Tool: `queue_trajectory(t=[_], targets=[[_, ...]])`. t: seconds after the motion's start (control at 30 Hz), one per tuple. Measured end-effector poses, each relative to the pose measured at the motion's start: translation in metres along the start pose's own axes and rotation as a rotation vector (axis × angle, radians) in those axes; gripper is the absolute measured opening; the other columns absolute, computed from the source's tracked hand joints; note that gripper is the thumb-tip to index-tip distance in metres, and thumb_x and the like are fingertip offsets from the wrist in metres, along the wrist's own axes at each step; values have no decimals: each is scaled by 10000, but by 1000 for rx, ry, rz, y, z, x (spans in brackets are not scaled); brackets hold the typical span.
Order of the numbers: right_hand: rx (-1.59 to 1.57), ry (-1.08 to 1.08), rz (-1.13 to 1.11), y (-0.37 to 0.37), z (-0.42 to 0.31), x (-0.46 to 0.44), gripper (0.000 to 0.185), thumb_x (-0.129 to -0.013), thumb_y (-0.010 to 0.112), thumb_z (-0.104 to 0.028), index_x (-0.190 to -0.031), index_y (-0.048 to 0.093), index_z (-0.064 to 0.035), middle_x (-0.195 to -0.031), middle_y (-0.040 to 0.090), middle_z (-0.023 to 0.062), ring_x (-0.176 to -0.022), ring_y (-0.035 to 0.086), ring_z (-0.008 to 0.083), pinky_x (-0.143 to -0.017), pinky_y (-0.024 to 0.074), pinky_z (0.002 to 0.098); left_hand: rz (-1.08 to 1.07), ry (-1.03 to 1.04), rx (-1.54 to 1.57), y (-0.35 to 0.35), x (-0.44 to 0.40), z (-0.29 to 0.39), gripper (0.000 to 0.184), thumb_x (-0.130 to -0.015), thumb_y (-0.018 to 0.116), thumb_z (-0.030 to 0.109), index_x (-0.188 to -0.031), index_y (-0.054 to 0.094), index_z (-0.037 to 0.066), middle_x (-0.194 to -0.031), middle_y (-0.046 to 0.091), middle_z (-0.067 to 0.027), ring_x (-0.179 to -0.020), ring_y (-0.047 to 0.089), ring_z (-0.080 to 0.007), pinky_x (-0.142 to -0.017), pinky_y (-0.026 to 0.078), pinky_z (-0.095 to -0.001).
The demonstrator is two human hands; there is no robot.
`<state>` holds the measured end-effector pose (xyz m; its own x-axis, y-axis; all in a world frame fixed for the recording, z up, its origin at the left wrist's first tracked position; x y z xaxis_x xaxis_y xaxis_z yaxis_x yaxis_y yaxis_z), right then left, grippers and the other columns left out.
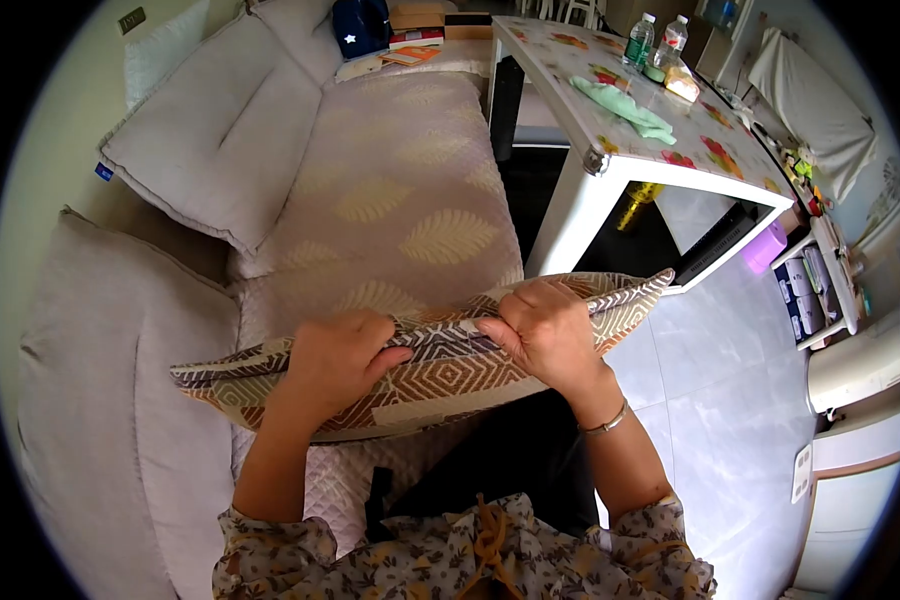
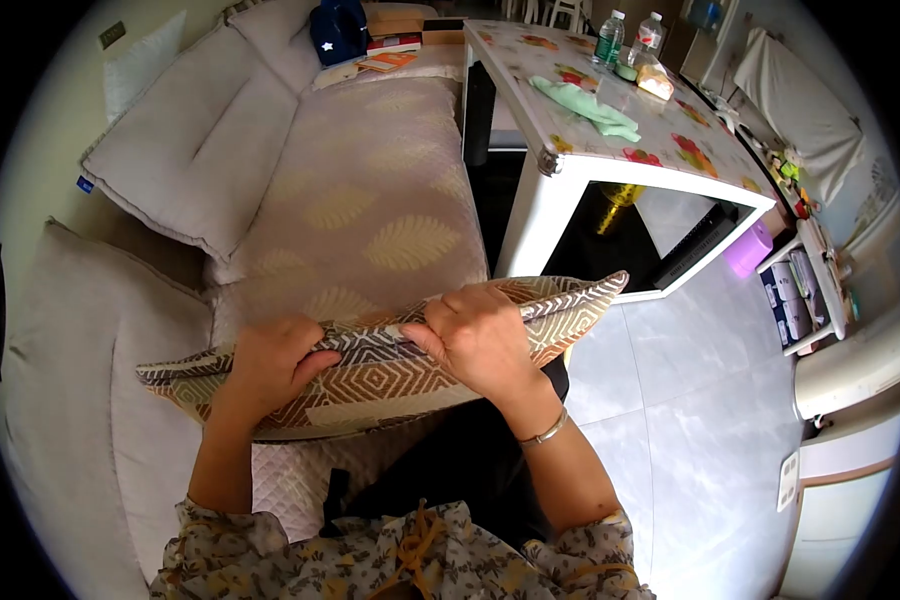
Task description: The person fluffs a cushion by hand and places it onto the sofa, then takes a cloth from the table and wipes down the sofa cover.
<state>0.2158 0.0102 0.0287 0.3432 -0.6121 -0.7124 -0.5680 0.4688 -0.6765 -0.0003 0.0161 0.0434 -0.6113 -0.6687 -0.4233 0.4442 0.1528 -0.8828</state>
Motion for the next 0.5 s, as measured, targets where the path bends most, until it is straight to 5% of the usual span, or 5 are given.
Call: queue_trajectory(t=[0.43,0.5], targets=[[-2,13,31,-1,-12,-6,352,-846,712,-352,-686,585,-66,-674,574,73,-667,587,266,-603,481,380,121,46,2,3,-1,0,262,-875,698,289,-820,564,71,-750,576,-95,-670,591,-317,-560,450,-421],[43,-21,-117,11,-36,-15,231,-828,702,-260,-758,591,-69,-709,574,78,-707,595,253,-644,498,359,97,33,-3,2,-2,-1,251,-867,704,276,-827,567,69,-752,579,-96,-672,592,-318,-563,451,-423]])
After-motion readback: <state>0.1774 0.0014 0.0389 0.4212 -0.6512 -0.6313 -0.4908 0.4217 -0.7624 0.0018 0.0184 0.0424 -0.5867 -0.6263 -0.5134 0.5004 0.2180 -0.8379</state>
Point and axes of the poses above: each hand's wrist, its own x-axis away from the middle knuckle, its own y-axis out of the palm, z = x × y, the point moved 6 cm from there along -x, towards the middle knuckle
